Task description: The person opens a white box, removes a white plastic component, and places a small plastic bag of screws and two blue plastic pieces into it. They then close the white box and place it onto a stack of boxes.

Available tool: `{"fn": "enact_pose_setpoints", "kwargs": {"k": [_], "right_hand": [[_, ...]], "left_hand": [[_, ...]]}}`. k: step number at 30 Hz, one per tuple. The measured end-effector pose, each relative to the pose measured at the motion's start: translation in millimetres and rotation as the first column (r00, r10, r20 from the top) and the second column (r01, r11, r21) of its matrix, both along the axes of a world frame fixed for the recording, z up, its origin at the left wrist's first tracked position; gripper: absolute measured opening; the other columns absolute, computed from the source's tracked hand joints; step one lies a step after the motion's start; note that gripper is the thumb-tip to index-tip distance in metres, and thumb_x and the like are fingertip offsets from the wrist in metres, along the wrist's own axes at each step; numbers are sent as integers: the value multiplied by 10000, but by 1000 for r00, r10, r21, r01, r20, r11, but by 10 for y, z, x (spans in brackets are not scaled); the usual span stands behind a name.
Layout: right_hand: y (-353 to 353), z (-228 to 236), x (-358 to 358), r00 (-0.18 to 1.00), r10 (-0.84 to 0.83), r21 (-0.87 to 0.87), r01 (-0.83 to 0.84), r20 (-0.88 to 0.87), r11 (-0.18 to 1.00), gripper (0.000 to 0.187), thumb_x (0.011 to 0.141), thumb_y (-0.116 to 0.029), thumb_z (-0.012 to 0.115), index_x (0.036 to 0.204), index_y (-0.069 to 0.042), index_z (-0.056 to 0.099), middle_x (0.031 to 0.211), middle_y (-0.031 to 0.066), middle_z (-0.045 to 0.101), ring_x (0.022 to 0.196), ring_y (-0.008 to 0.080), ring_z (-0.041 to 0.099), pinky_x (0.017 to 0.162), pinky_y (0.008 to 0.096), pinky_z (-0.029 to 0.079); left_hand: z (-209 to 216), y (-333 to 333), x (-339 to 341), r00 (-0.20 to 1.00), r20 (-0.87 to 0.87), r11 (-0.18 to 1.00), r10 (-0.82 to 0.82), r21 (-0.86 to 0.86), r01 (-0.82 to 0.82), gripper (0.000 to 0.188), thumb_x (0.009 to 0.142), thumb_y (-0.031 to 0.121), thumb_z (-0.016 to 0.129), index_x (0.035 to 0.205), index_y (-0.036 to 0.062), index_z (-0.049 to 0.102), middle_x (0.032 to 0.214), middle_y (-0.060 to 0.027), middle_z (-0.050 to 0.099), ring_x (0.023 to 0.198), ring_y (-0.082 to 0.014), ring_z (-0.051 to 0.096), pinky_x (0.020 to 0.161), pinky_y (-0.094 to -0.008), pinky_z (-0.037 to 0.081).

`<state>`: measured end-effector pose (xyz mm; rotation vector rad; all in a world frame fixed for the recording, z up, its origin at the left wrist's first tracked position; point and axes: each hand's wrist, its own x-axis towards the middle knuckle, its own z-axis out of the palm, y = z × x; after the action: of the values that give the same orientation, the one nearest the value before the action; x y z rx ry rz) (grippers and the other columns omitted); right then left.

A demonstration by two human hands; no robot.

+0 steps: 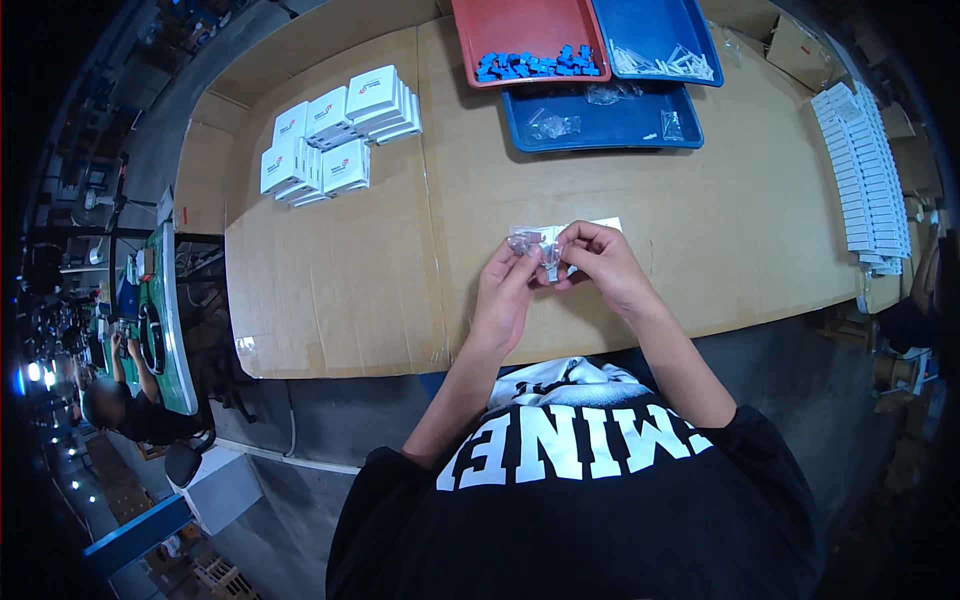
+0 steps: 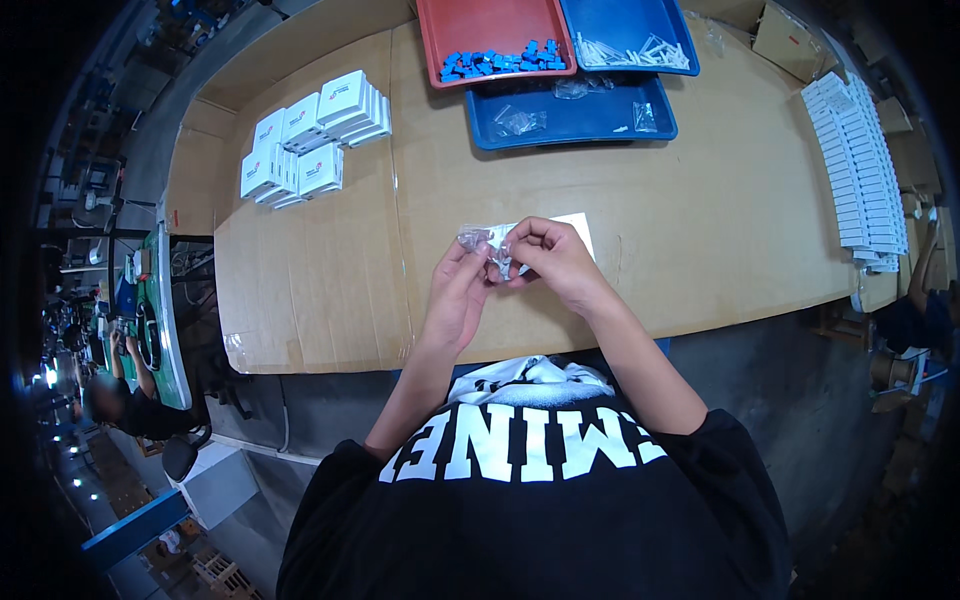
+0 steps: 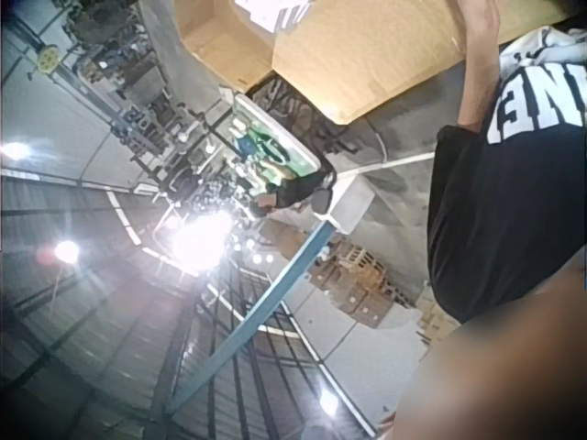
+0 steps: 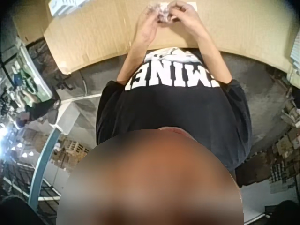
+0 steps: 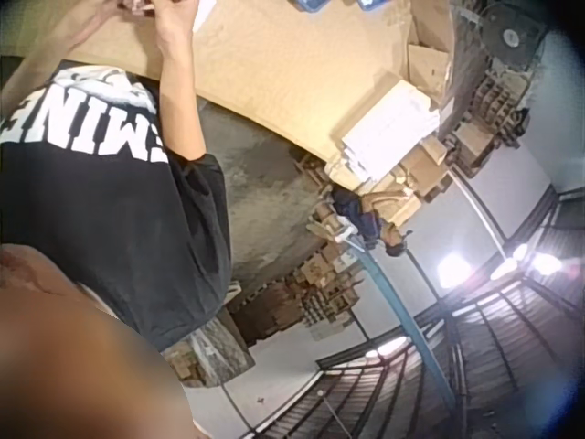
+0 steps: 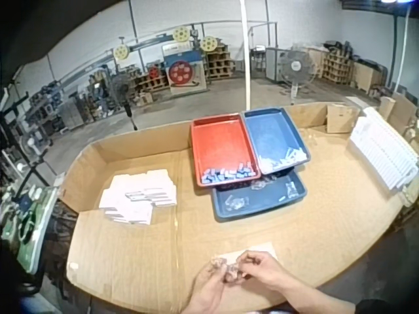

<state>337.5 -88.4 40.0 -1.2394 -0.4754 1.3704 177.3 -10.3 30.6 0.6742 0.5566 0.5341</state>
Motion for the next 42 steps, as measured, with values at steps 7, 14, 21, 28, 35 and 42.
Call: {"fn": "enact_pose_setpoints", "kwargs": {"k": [7, 14, 21, 28, 35, 42], "right_hand": [[-22, 32, 16, 993, -10, 19, 7, 121, 1000, 63, 977, -48, 651, 1010, 6, 649, 871, 47, 678, 679, 107, 656, 627, 263, 584], [-2, -3, 3, 960, -33, 66, 16, 276, 998, 83, 986, -30, 636, 1040, 31, 648, 852, 43, 674, 631, 80, 616, 550, 236, 513], [-70, 18, 61, 943, 48, -42, -36, 328, 998, 139, 1004, -70, 630, 1030, 53, 688, 721, 17, 647, 578, 60, 556, 514, 231, 452], [-73, 83, 56, 917, 133, -63, -118, 376, 991, 176, 1020, -95, 610, 1066, 40, 712, 839, 59, 710, 681, 111, 633, 618, 258, 521], [-86, 126, 68, 708, -84, 272, -156, 701, 950, 238, 1036, -148, 598, 1210, -13, 687, 1076, 117, 731, 952, 218, 693, 902, 347, 537], [-23, 129, 150, 843, 395, 38, -437, 365, 899, 549, 1105, -464, 411, 1375, -43, 639, 936, 85, 738, 834, 161, 679, 880, 308, 521]], "left_hand": [[-14, -28, 22, 981, -171, 969, 93, 241, -50, 207, 1050, 219, 622, 1152, 44, 664, 949, 7, 664, 789, -57, 560, 751, -233, 449], [-156, 63, -77, 921, -298, 903, 251, 414, -112, 276, 1012, 213, 686, 1191, 4, 681, 908, 12, 646, 797, -67, 547, 717, -230, 426], [403, 154, -44, 843, -288, 9, 453, 948, 319, 506, 786, 270, 857, 1226, 81, 692, 1138, -73, 679, 1082, -235, 597, 947, -386, 419], [194, 224, -85, 885, -345, 96, 313, 939, 332, 402, 782, 265, 863, 1124, 95, 739, 1101, -59, 709, 1061, -255, 627, 994, -428, 394], [33, 119, -85, 938, -345, 749, -26, 615, 247, 350, 945, 313, 751, 1171, 47, 725, 1040, -70, 717, 966, -194, 674, 894, -350, 504], [-127, 110, -131, 912, -154, 920, -379, 37, 389, 395, 1049, 357, 612, 1201, 0, 687, 1040, -74, 706, 884, -147, 651, 836, -298, 513]]}}
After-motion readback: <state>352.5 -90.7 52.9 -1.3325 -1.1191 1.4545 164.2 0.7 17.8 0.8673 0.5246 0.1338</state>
